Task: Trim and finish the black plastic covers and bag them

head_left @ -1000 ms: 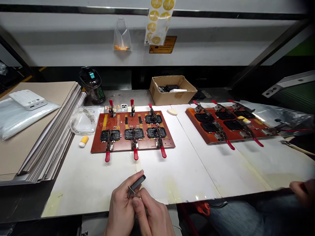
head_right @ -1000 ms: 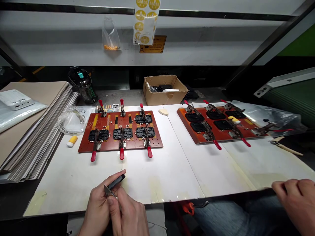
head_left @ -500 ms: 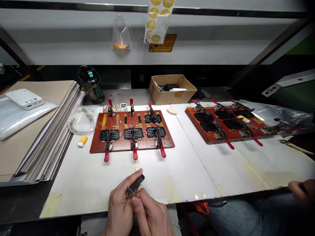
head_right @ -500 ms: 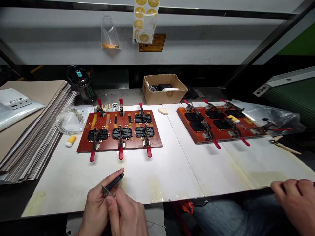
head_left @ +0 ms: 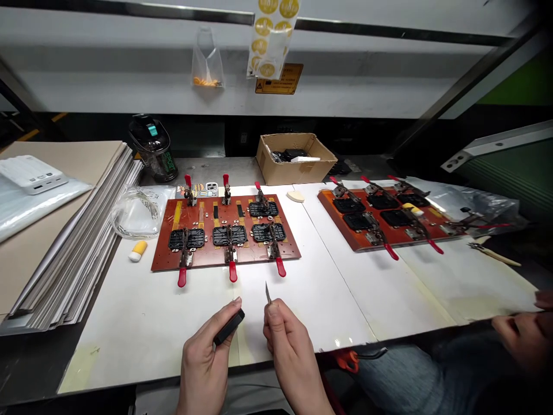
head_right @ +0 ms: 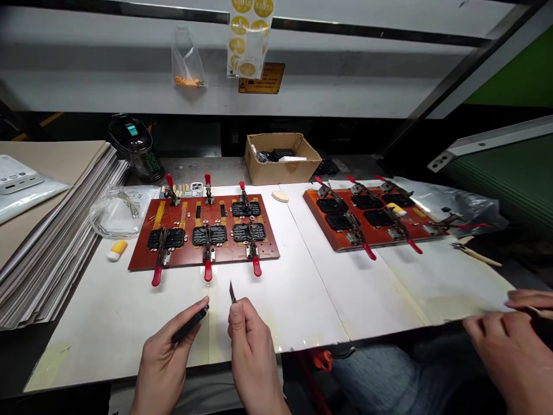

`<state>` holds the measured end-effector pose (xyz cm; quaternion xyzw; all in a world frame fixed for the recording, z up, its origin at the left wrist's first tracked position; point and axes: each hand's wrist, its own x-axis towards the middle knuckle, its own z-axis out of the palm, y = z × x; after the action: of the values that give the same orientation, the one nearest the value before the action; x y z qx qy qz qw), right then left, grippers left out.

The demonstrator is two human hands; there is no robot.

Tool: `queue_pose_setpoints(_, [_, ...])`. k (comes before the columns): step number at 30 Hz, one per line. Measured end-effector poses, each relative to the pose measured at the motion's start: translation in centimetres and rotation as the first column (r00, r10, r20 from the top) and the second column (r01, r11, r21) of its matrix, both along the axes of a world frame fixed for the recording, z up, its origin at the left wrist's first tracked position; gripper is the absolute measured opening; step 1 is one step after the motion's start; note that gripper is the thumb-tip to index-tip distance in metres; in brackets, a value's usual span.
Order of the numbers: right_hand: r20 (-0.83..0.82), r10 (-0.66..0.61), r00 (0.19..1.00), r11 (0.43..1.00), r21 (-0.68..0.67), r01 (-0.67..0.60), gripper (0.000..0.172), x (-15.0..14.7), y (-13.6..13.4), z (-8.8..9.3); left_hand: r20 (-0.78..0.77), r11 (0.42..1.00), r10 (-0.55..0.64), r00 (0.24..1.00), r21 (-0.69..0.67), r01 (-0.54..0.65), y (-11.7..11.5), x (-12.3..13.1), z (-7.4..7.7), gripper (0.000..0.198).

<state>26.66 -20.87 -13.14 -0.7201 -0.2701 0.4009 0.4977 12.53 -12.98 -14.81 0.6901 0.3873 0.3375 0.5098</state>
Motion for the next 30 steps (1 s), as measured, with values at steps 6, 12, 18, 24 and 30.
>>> queue_pose_setpoints(6, [-0.134, 0.131, 0.982, 0.98, 0.164, -0.109, 0.052, -0.6, 1.8, 1.7, -0.063, 0.927, -0.064, 0.996, 0.365, 0.083, 0.2, -0.3, -0.6, 0.063])
queue_pose_setpoints(12, [-0.102, 0.032, 0.994, 0.999, -0.02, -0.035, 0.04, 2.3, 1.7, 0.0, -0.337, 0.65, 0.026, 0.941, 0.721, 0.241, 1.8, -2.0, -0.7, 0.07])
queue_pose_setpoints(18, [0.281, 0.33, 0.901, 0.929, -0.267, -0.257, 0.044, 5.7, -2.1, -0.8, -0.619, 0.689, -0.128, 0.775, 0.507, 0.519, 3.5, -5.6, -2.6, 0.079])
queue_pose_setpoints(24, [0.74, 0.287, 0.608, 0.949, -0.306, -0.075, 0.045, 8.9, -2.3, -3.4, -0.715, 0.799, -0.159, 0.681, 0.312, 0.514, 3.9, -9.2, -0.7, 0.095])
queue_pose_setpoints(30, [0.883, 0.259, 0.391, 0.963, -0.269, -0.03, 0.04, 9.8, -1.6, -5.5, -0.57, 0.861, 0.426, 0.703, 0.495, -0.12, 12.9, -9.2, 1.4, 0.038])
